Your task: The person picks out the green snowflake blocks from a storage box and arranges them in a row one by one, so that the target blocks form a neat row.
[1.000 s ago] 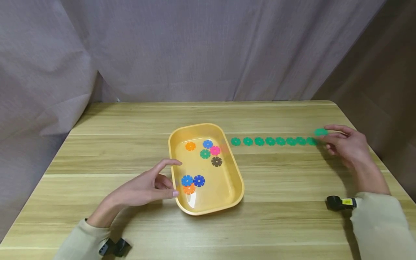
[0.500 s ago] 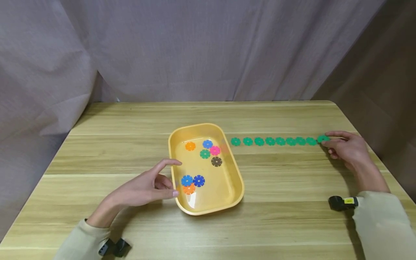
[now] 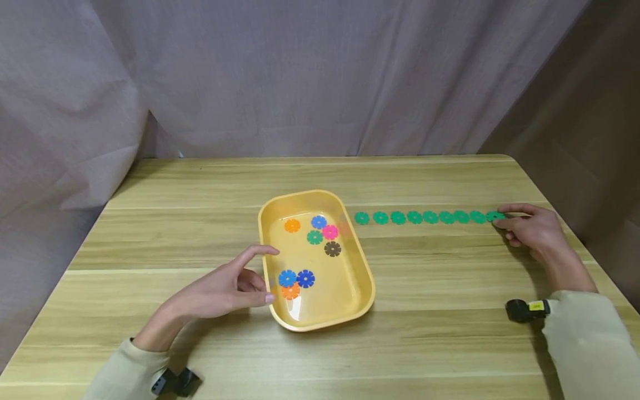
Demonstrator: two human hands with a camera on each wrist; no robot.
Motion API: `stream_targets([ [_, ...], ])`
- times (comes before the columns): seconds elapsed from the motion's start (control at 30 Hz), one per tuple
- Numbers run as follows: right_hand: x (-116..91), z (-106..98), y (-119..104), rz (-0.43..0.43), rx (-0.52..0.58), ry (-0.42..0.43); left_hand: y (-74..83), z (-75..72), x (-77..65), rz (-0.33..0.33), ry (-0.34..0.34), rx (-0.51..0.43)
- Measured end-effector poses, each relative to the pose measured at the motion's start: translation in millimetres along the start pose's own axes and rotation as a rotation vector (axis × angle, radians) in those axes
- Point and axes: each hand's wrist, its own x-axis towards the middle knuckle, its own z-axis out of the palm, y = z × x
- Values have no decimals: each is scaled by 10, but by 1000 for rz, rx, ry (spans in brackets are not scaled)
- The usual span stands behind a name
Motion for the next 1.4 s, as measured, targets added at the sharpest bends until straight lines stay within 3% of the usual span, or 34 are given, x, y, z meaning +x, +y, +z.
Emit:
stream_targets([
  [0.23,3,10,-3,-15,-53,7,-1,-2,-6,4,-4,-6],
  [0.47,-48,-24,-87,-16,49,39,5,-6,-3,11,-10,-7],
  [0.6,-118,-23,-266,-49,42,75,7,-12,-2,16,-12,-10],
  [0.77,-264,79,-619,-139,-61,79,6,-14,-2,16,-10,-11],
  [1.07,-522,590,-1232,-349,-75,-20,2,-17,8,9,-10,-6],
  [1.4,-674,1384,-1692,-404,-153,-277,-2,8,26,-2,-7,-12],
])
